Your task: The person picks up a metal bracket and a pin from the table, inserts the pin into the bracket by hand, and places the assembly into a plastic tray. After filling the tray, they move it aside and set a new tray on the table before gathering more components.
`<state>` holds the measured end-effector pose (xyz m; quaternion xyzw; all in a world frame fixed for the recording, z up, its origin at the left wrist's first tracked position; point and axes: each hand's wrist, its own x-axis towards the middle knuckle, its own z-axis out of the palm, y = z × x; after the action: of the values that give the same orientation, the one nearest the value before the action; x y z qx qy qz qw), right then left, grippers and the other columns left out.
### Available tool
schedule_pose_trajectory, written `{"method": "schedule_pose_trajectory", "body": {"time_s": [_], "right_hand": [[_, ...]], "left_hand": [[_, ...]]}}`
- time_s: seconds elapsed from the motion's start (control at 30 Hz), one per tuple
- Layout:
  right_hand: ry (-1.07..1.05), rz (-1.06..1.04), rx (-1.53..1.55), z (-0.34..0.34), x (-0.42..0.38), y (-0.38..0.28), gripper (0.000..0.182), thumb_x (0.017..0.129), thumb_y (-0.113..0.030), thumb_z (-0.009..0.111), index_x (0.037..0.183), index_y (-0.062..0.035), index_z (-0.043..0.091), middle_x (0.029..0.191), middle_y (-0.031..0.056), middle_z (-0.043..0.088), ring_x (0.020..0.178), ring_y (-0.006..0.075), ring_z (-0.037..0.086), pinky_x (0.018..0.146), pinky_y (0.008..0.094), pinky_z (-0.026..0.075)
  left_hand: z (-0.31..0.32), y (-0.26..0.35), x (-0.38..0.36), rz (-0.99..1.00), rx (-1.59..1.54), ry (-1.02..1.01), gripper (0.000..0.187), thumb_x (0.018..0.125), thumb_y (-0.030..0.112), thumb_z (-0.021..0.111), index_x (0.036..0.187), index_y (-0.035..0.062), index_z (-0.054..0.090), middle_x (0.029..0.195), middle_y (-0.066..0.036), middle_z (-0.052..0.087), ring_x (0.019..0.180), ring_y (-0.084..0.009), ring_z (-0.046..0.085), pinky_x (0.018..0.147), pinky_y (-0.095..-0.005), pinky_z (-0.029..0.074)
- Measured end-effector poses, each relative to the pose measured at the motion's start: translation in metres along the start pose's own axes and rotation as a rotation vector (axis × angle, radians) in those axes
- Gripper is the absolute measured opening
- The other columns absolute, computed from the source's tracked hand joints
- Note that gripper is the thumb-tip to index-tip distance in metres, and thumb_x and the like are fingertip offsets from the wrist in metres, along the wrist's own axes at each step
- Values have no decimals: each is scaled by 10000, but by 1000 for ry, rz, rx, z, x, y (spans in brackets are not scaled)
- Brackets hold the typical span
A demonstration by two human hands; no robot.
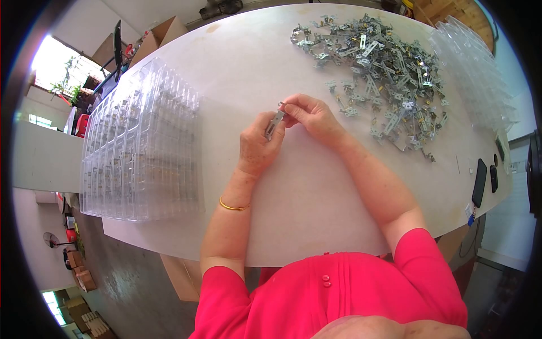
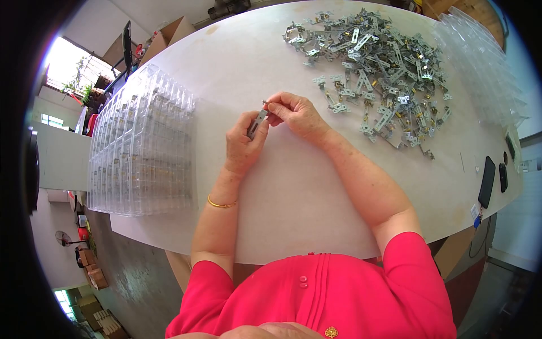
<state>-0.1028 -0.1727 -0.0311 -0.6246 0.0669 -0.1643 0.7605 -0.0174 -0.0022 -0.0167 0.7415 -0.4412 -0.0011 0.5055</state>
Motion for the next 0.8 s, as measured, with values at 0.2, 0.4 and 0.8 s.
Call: {"method": "schedule_pose_trajectory", "body": {"time_s": [0.2, 0.4, 0.8], "right_hand": [[90, -59, 96, 0, 0, -3, 134, 1044, -125, 634, 1107, -31, 706, 964, 39, 723, 855, 119, 705, 786, 275, 606], [130, -85, 150, -2, 2, -2, 149, 1034, -132, 653, 1136, -39, 709, 982, 32, 725, 858, 114, 693, 765, 275, 610], [181, -377, -494, 15, -7, -1, 140, 985, -52, 669, 1102, -55, 746, 960, 85, 751, 796, 172, 685, 705, 304, 551]], "left_hand": [[-4, -2, 1, -159, -337, -150, 300, 978, 112, 635, 1254, -5, 630, 999, -91, 743, 724, -112, 654, 659, -247, 520], [-17, 6, 7, -358, -602, -364, 396, 1029, 130, 569, 1395, -19, 553, 1166, -140, 730, 838, -133, 688, 705, -245, 524], [-11, -17, 9, -305, -629, -100, 479, 999, 85, 676, 1431, 4, 485, 1185, -73, 692, 854, -110, 668, 723, -243, 520]]}}
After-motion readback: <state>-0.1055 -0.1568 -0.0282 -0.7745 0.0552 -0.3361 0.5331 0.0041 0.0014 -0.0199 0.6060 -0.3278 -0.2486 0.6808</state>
